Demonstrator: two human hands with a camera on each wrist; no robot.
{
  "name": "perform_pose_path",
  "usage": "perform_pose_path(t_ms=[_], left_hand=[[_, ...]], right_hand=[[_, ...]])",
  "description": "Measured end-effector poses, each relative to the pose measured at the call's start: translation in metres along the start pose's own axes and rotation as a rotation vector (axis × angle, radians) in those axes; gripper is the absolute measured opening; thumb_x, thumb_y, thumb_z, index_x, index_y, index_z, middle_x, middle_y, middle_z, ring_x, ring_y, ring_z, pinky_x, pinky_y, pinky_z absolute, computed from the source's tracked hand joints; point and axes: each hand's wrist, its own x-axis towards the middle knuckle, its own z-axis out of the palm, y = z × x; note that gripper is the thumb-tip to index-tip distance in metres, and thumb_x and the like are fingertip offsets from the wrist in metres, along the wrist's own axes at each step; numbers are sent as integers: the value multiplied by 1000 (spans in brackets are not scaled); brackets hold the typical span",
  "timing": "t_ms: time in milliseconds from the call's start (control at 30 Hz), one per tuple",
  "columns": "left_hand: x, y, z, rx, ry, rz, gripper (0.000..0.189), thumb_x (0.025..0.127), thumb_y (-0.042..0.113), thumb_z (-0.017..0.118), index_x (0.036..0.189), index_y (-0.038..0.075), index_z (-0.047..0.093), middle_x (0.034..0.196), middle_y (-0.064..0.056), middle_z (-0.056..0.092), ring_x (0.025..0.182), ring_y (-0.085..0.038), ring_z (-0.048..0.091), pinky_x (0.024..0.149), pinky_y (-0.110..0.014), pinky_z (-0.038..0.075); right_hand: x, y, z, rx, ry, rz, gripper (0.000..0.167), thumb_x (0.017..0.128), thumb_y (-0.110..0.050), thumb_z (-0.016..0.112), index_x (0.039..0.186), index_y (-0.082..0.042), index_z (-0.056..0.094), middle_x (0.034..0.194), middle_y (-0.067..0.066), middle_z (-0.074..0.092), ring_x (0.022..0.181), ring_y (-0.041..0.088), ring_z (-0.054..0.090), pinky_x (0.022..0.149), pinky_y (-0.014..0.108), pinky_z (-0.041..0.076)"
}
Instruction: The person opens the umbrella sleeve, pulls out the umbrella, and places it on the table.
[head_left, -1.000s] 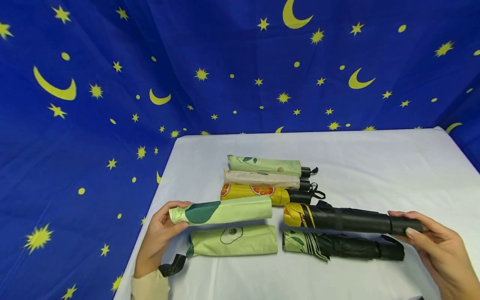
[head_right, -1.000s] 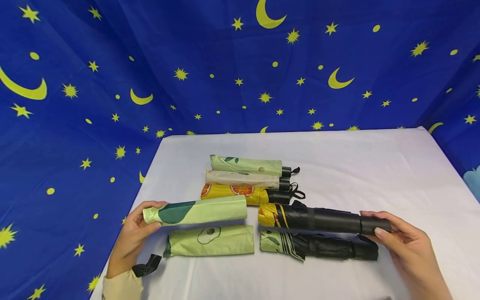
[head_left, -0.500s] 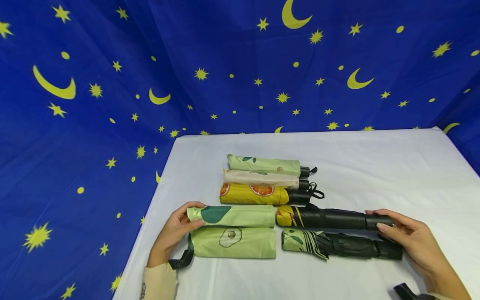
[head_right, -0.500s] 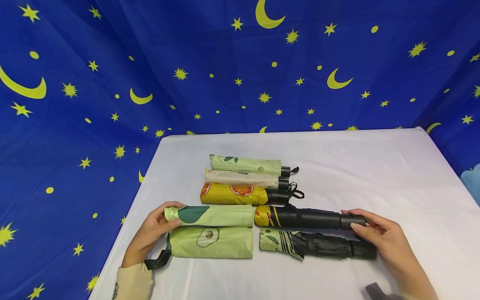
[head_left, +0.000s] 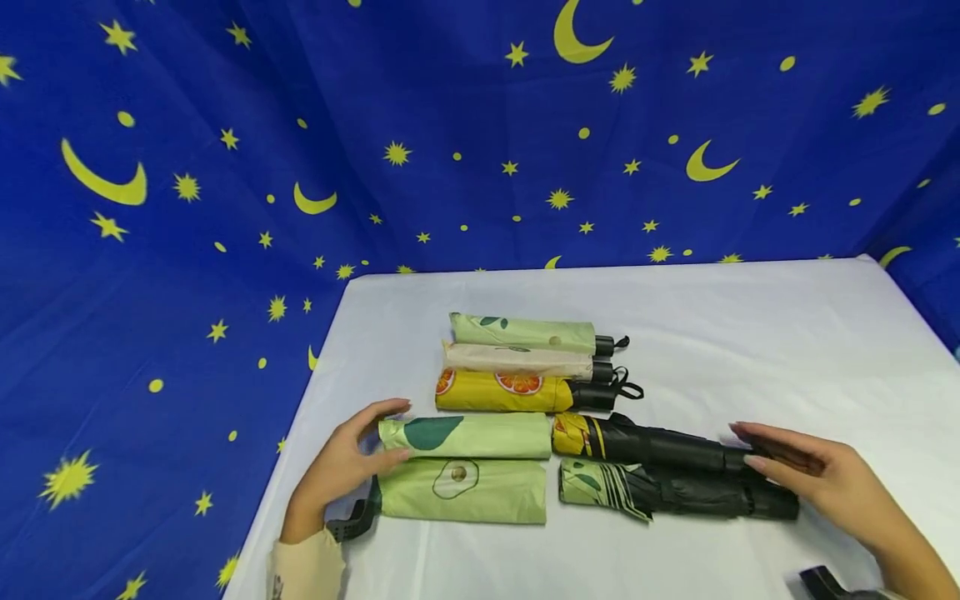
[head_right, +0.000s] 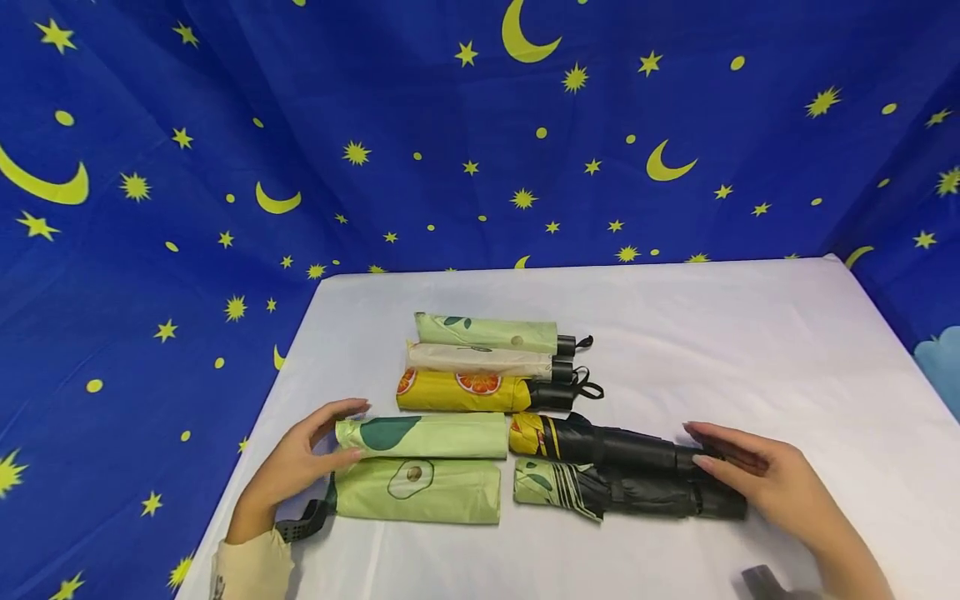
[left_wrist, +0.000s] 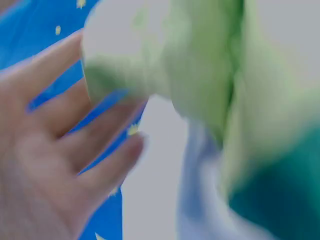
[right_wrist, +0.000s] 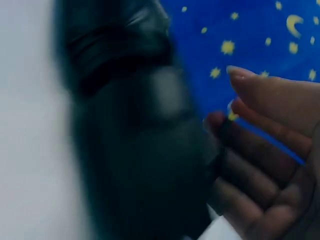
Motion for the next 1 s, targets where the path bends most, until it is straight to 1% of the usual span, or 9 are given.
perform_pose_path(t_ms=[133, 233, 367, 500, 600, 700, 733, 867, 1000], left_hand=[[16, 23, 11, 120, 161, 27, 44, 97, 26, 73, 139, 17, 61, 139, 1, 61, 133, -24, 53, 112, -50, 40], [34, 36, 26, 207, 214, 2, 44, 97, 33, 73, 138, 18, 62, 137, 0, 62, 128, -24, 56, 108, -48, 45], [55, 42, 43, 308, 222, -80, 53, 97, 36, 73, 142, 11, 59, 137, -9, 62, 123, -29, 60, 102, -50, 49], [67, 41, 50, 355, 188, -173, 61, 96, 37, 74, 146, 7, 55, 135, -14, 63, 119, -31, 62, 99, -51, 50], [70, 41, 55, 376, 110, -186, 67, 95, 36, 76, 150, 7, 51, 124, -12, 67, 103, -27, 65, 90, -47, 53], [70, 40, 58, 405, 72, -169, 70, 92, 33, 79, 150, 7, 50, 122, -12, 66, 98, -25, 63, 86, -45, 52], [70, 40, 58, 414, 75, -161, 71, 91, 30, 81, 150, 6, 50, 124, -13, 66, 100, -27, 63, 88, -45, 52], [75, 37, 61, 462, 120, -134, 71, 88, 20, 84, 148, 0, 50, 136, -21, 61, 121, -37, 61, 101, -50, 49], [77, 35, 66, 494, 161, -103, 71, 84, 14, 86, 146, 0, 53, 134, -22, 63, 120, -38, 62, 100, -49, 50]], right_hand=[[19, -33, 5, -97, 81, -53, 39, 96, -21, 75, 135, -17, 69, 126, 3, 71, 107, -13, 59, 79, 6, 49], [44, -58, 23, -146, 102, -154, 35, 94, -19, 78, 128, -19, 73, 118, 1, 75, 99, -4, 67, 78, 8, 50], [75, -74, 59, -226, 9, -246, 32, 93, -19, 78, 124, -11, 75, 113, 7, 76, 88, 14, 74, 73, 26, 59], [94, -75, 87, -280, -75, -214, 37, 94, -22, 77, 127, -5, 72, 115, 16, 74, 92, 28, 74, 79, 50, 58], [98, -72, 99, -304, -84, -190, 41, 93, -22, 78, 129, -5, 70, 117, 19, 72, 70, 20, 65, 75, 47, 56], [97, -70, 107, -299, -72, -200, 41, 90, -19, 81, 128, -5, 71, 117, 19, 72, 66, 14, 58, 72, 43, 53], [98, -69, 109, -298, -68, -209, 41, 90, -18, 81, 128, -6, 71, 117, 18, 72, 66, 14, 58, 72, 43, 53], [103, -67, 111, -297, -37, -255, 39, 87, -17, 84, 124, -7, 73, 116, 16, 73, 94, 30, 71, 81, 51, 57], [107, -66, 112, -308, -17, -266, 39, 85, -18, 86, 122, -10, 75, 114, 14, 75, 79, 19, 67, 74, 44, 56]])
